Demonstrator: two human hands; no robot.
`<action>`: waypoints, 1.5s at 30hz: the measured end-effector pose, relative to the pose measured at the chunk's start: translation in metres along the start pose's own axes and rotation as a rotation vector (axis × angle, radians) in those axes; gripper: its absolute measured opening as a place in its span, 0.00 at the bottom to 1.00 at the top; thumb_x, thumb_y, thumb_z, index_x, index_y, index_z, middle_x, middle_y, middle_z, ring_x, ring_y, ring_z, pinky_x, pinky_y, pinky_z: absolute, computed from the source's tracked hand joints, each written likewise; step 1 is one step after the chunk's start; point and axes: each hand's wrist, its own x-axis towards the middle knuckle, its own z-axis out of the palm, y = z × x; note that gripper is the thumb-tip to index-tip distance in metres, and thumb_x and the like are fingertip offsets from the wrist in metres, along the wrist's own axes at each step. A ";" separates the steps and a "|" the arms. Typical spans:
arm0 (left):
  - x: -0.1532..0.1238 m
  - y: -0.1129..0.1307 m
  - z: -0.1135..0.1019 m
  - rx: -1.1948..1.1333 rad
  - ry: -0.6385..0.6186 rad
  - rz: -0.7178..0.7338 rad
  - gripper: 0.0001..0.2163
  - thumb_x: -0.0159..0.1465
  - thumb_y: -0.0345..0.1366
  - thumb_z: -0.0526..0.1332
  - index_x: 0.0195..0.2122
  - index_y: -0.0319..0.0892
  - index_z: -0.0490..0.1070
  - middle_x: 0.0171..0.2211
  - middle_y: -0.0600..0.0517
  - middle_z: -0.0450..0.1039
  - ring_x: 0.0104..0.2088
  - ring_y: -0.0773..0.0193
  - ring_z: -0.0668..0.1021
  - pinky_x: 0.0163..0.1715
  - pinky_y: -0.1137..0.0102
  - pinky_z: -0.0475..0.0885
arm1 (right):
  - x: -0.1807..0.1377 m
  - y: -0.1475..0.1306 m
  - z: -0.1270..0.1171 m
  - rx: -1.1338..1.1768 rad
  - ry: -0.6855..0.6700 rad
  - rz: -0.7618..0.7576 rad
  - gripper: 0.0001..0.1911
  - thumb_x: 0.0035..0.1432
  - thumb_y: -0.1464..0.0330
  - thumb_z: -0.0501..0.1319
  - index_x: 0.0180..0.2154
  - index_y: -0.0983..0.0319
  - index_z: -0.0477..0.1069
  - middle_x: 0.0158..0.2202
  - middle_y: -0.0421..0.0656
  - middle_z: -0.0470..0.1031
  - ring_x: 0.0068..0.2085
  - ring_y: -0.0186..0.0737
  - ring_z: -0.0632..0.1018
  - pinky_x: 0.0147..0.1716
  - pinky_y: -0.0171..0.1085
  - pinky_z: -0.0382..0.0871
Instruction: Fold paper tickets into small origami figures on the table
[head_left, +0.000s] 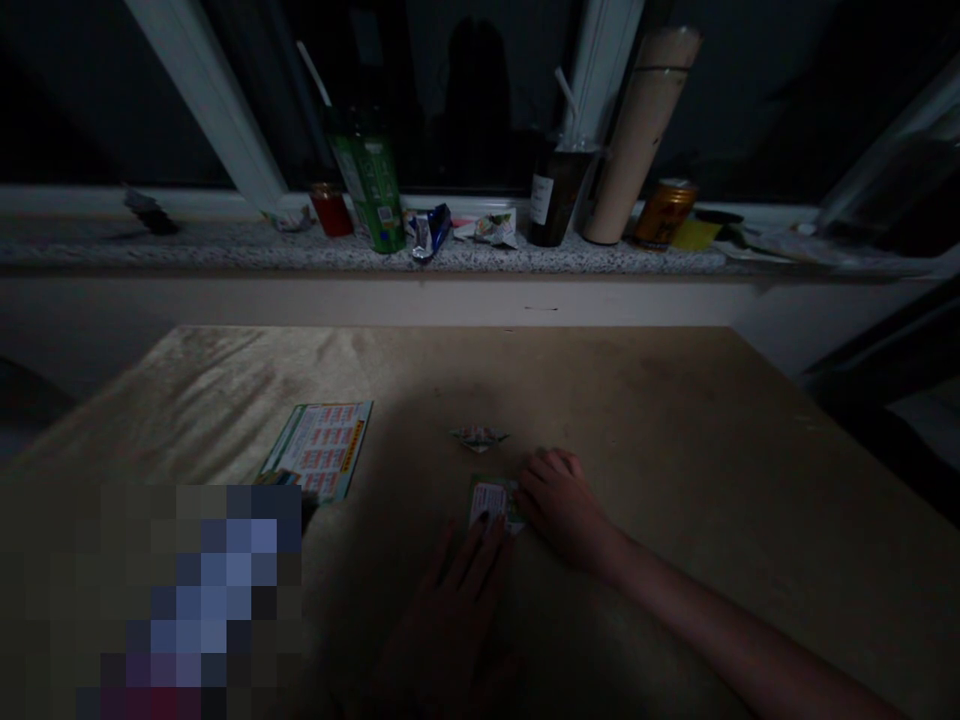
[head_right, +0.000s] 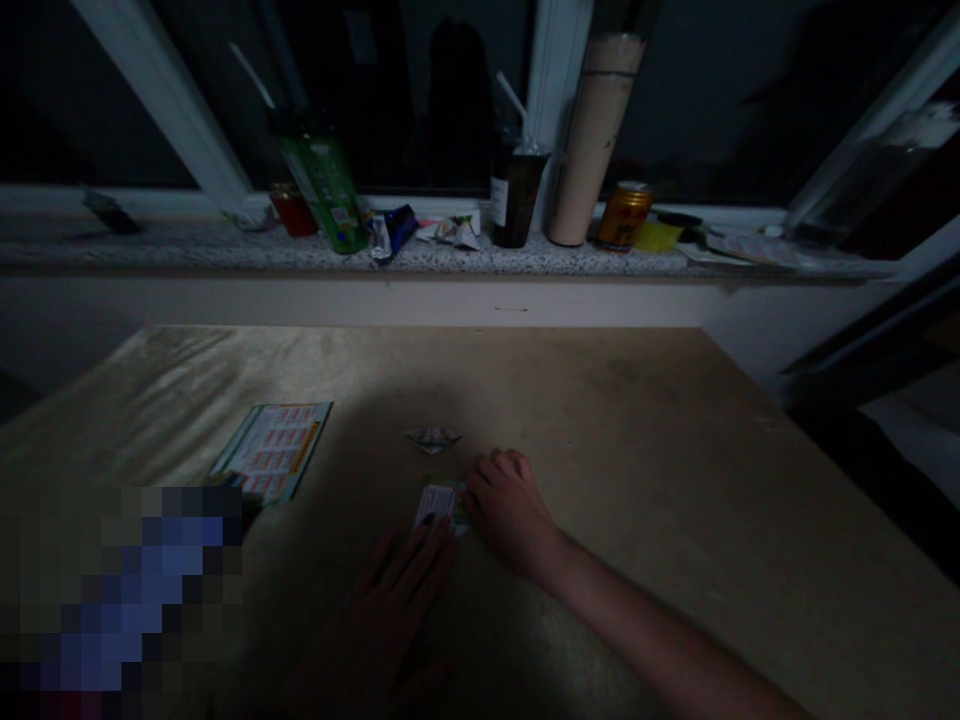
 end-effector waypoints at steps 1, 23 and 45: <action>0.000 0.001 -0.001 0.008 0.019 -0.005 0.40 0.61 0.47 0.56 0.66 0.42 0.30 0.67 0.46 0.35 0.65 0.49 0.45 0.61 0.48 0.41 | 0.000 0.000 0.000 0.000 0.000 -0.001 0.03 0.60 0.71 0.58 0.33 0.62 0.70 0.34 0.44 0.71 0.40 0.44 0.68 0.46 0.44 0.57; -0.004 0.005 0.002 0.059 0.096 -0.026 0.39 0.60 0.44 0.57 0.66 0.38 0.35 0.66 0.47 0.38 0.65 0.57 0.45 0.62 0.57 0.42 | 0.000 -0.003 -0.001 -0.044 -0.033 0.003 0.04 0.61 0.71 0.57 0.33 0.61 0.69 0.35 0.44 0.71 0.42 0.45 0.68 0.46 0.45 0.56; 0.001 -0.006 -0.006 -0.042 0.073 0.095 0.35 0.64 0.41 0.54 0.66 0.39 0.33 0.67 0.48 0.36 0.65 0.56 0.47 0.62 0.59 0.45 | -0.001 -0.005 -0.003 -0.116 -0.052 -0.026 0.04 0.60 0.71 0.58 0.32 0.61 0.70 0.34 0.45 0.70 0.41 0.46 0.68 0.47 0.46 0.57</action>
